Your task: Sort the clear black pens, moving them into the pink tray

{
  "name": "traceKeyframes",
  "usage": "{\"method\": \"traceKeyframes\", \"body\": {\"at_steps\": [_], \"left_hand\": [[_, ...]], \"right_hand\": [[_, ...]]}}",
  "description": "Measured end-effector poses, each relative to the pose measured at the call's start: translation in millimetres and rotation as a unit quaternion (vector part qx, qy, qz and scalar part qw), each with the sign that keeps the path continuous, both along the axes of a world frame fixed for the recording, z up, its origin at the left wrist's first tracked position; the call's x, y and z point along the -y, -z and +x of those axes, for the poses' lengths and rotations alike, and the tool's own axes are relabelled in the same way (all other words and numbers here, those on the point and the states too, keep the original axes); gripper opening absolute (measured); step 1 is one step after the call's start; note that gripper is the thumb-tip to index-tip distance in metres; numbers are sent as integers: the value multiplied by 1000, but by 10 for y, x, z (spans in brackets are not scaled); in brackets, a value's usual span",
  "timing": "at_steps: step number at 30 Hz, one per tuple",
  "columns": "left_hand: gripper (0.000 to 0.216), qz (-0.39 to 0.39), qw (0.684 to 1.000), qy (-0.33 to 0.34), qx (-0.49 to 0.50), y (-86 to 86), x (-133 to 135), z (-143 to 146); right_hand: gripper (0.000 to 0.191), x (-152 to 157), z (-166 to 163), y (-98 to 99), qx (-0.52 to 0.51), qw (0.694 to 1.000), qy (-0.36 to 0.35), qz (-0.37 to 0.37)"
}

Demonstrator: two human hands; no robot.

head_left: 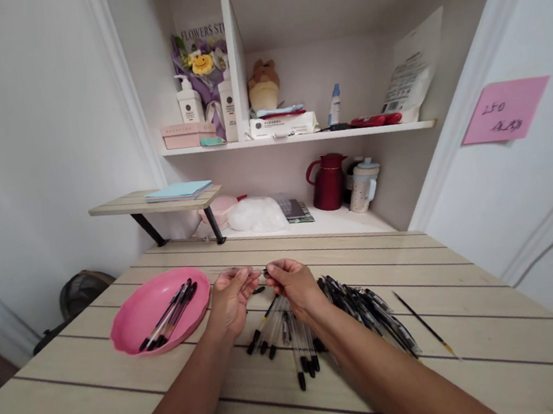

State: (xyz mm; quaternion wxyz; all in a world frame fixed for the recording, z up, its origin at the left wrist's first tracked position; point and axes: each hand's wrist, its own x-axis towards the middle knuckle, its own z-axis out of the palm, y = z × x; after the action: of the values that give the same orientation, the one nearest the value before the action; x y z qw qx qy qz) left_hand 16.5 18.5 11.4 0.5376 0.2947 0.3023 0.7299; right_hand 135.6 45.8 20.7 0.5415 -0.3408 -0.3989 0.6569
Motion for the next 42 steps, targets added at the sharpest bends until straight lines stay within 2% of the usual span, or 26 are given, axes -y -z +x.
{"method": "traceKeyframes", "body": {"at_steps": [7,15,18,21,25,27,30,36,42], "left_hand": [[19,24,998,-31,-56,-54,26,-9],[23,31,994,-41,-95,-122,67,16],[21,33,993,-35,-109,-148,79,1],[17,41,995,-16,-85,-173,72,-84],[13,33,999,-3,-16,-197,50,-259],[11,29,999,3,13,-195,40,-315],[15,17,1000,15,19,-170,33,-308],[34,-44,995,58,-61,-74,37,-131],[36,-90,989,68,-94,42,3,-45]], "right_hand": [[25,31,25,-77,45,997,-7,57],[22,68,11,-68,77,996,-18,48],[23,72,9,-76,102,991,-42,70],[24,60,-18,-113,125,985,-66,103],[20,-53,-53,-96,203,969,-46,133],[19,-165,-27,-47,297,940,-39,165],[20,-362,103,21,440,869,-36,225],[12,-557,401,30,566,776,-42,276],[16,-451,340,48,649,688,-73,316]]}}
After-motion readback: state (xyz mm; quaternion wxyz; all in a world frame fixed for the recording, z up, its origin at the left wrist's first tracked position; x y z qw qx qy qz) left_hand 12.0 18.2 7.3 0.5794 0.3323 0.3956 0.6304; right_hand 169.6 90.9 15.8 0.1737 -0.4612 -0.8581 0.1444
